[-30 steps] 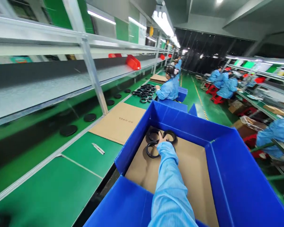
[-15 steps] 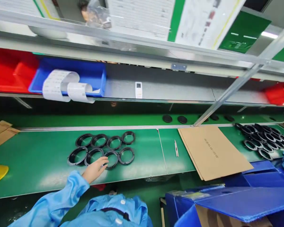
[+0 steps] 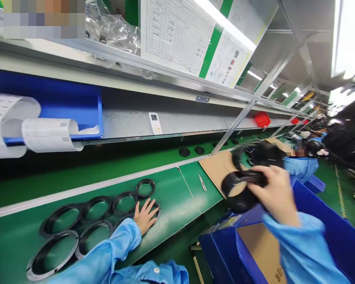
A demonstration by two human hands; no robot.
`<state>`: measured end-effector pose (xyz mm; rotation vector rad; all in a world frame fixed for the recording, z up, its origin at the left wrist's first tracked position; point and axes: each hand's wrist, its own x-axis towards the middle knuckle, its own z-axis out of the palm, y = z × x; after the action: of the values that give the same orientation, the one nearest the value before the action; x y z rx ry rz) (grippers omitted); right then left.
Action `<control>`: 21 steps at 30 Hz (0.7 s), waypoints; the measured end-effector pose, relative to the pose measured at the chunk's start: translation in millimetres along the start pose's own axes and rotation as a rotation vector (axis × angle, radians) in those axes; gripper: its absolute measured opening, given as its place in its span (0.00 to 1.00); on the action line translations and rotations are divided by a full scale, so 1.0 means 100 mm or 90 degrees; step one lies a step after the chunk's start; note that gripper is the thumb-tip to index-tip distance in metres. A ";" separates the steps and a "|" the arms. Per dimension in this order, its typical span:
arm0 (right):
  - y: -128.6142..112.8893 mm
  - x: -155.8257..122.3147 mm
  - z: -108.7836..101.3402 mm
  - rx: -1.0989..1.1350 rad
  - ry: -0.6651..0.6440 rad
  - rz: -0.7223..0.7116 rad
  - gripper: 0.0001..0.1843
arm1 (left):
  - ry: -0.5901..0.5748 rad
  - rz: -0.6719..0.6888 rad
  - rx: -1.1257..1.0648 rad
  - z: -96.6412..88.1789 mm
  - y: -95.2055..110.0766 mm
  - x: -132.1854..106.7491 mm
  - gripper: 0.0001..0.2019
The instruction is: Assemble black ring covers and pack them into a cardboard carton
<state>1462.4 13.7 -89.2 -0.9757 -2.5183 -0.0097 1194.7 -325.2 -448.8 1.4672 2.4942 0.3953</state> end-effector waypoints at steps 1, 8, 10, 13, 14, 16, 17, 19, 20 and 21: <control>-0.28 0.04 0.12 0.007 0.002 -0.008 0.22 | -0.008 -0.003 0.009 0.03 -0.04 0.00 0.20; -1.67 0.33 1.99 -0.017 -0.409 0.069 0.25 | 0.011 -0.051 0.020 -0.03 -0.36 -0.17 0.21; -1.78 0.29 2.47 -0.019 -0.473 0.111 0.25 | 0.020 -0.072 0.010 -0.10 -0.40 -0.24 0.22; -1.86 0.14 3.04 -0.014 -0.548 0.173 0.26 | 0.064 -0.074 -0.017 -0.19 -0.54 -0.53 0.23; -1.88 0.08 3.20 -0.010 -0.569 0.190 0.26 | 0.088 -0.069 -0.032 -0.21 -0.61 -0.68 0.23; -1.91 -0.03 3.45 0.002 -0.596 0.217 0.26 | 0.147 -0.073 -0.059 -0.24 -0.77 -1.04 0.22; -1.93 -0.07 3.55 0.008 -0.602 0.228 0.27 | 0.179 -0.086 -0.068 -0.25 -0.84 -1.22 0.21; -1.94 -0.12 3.68 0.022 -0.610 0.251 0.28 | 0.236 -0.124 -0.073 -0.26 -0.98 -1.57 0.20; -1.93 -0.12 3.71 0.030 -0.614 0.265 0.28 | 0.258 -0.138 -0.069 -0.25 -1.02 -1.71 0.19; -1.93 -0.12 3.73 0.039 -0.618 0.282 0.28 | 0.275 -0.142 -0.062 -0.25 -1.06 -1.82 0.18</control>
<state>1198.7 -79.4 -402.5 -1.8065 -2.9802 0.8564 1187.2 -536.5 -451.8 1.1446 2.8781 0.8538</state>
